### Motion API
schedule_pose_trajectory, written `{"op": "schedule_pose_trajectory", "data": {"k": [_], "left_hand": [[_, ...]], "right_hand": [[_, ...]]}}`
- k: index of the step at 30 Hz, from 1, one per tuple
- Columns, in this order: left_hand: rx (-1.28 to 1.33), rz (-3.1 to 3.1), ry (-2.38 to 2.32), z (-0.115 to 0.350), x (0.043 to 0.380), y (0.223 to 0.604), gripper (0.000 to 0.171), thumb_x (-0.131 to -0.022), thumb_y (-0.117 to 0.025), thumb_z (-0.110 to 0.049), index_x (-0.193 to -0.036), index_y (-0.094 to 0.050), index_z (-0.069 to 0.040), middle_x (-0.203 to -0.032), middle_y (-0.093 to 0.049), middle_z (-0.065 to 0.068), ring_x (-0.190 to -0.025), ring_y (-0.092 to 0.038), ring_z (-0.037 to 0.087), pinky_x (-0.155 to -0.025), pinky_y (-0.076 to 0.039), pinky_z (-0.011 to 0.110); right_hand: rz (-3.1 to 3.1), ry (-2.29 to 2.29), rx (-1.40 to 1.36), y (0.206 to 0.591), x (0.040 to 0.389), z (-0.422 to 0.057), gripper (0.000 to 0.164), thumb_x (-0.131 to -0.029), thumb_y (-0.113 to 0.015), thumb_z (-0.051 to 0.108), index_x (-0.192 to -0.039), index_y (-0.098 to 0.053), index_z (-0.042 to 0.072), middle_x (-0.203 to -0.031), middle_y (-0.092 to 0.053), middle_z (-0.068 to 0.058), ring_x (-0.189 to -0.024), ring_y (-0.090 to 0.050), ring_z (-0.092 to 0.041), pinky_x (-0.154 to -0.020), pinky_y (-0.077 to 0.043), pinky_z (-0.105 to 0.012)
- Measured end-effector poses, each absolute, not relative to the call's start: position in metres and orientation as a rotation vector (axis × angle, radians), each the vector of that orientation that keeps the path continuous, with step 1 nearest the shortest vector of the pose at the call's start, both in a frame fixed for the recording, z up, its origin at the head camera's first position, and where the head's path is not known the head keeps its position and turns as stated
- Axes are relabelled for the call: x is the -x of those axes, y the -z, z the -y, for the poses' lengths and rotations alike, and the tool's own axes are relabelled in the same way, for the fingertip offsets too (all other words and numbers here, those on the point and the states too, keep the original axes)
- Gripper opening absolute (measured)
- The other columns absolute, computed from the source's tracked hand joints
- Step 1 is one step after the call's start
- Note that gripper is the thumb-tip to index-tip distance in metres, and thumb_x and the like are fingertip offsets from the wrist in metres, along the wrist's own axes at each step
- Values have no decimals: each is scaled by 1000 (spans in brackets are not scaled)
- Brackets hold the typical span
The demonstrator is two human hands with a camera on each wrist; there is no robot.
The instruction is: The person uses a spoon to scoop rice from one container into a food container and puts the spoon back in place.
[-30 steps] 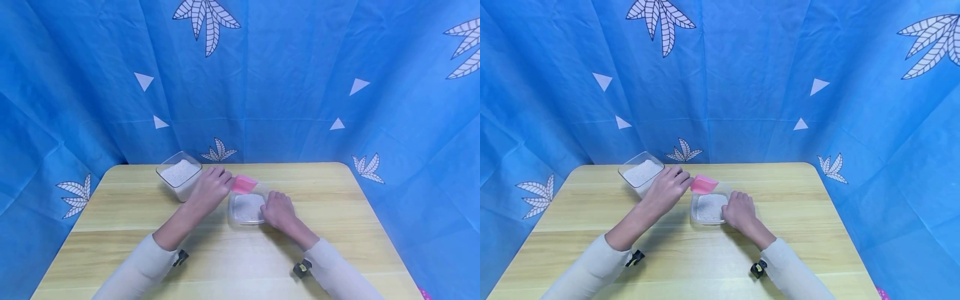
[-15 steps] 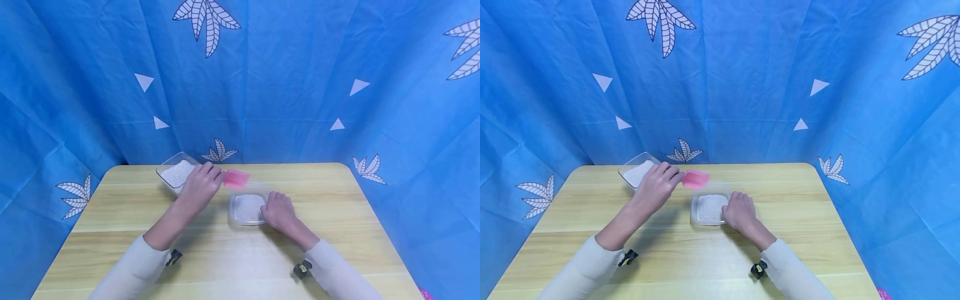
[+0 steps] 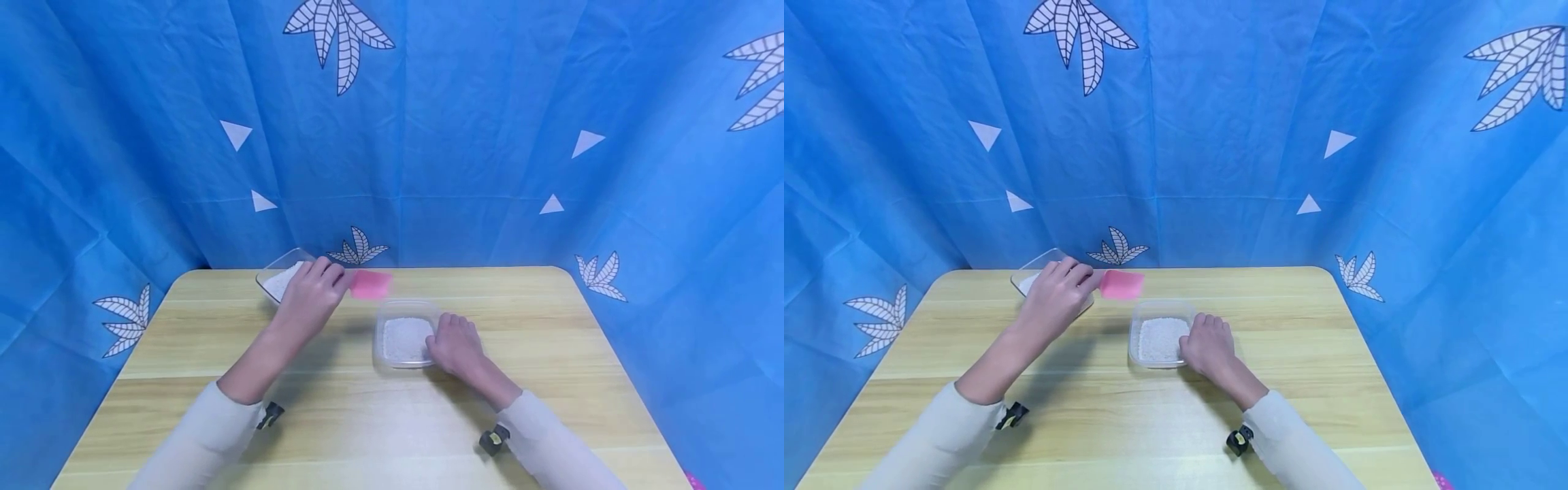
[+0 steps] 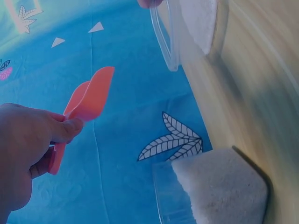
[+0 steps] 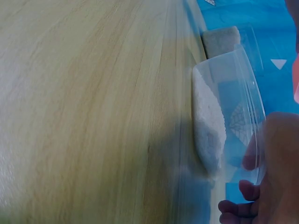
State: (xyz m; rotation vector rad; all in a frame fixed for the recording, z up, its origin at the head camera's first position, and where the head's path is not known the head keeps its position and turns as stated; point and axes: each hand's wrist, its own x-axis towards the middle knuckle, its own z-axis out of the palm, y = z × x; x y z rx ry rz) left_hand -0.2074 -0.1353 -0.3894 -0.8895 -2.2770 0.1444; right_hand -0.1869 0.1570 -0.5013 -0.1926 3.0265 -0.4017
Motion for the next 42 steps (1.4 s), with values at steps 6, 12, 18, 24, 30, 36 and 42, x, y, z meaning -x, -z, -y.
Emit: {"op": "schedule_pose_trajectory", "data": {"k": [6,12,18,24,30,36,42], "left_hand": [[881,2287,-174,142,209,387,32,-92,-74,-1,-123,-75,-7,-108,-77,12,-97,-66,30,-79,-56,36],[861,2289,-164,145,210,384,32,-88,-78,-2,-120,-76,-7,-106,-77,12,-95,-65,30,-74,-52,34],[842,2267,-143,149,211,381,29,-86,-77,-2,-115,-78,-6,-103,-78,13,-93,-65,31,-74,-53,35],[835,2323,-153,157,211,379,32,-85,-81,-2,-117,-77,-5,-107,-77,14,-98,-66,33,-83,-58,40],[814,2352,-160,164,210,377,39,-81,-85,1,-118,-76,-4,-109,-76,16,-100,-66,34,-84,-59,42],[783,2385,-178,171,210,377,45,-78,-88,-1,-121,-75,-5,-111,-76,15,-103,-66,33,-80,-57,39],[762,2389,-173,175,212,377,36,-85,-82,0,-119,-75,-5,-111,-76,15,-102,-65,33,-77,-54,38]], "right_hand": [[-3024,411,189,500,187,-157,30,-97,-50,28,-101,-52,-1,-93,-53,-15,-87,-49,-30,-86,-46,-46],[-3019,399,188,499,187,-158,32,-98,-49,29,-104,-52,-2,-94,-54,-15,-89,-50,-30,-87,-46,-46],[-3012,393,186,499,188,-158,33,-98,-50,30,-105,-52,-2,-95,-54,-16,-90,-50,-30,-88,-46,-46],[-3018,397,189,499,188,-158,32,-98,-50,30,-103,-52,-1,-94,-54,-15,-88,-49,-30,-87,-46,-46],[-3019,408,194,500,187,-158,31,-98,-49,30,-103,-52,-1,-93,-54,-14,-88,-50,-30,-87,-46,-46],[-3020,408,194,501,188,-158,32,-97,-50,29,-103,-53,-2,-94,-55,-15,-88,-50,-30,-87,-46,-47],[-3029,407,203,501,190,-158,32,-97,-50,29,-103,-53,-3,-95,-55,-16,-89,-51,-31,-88,-46,-47]]}}
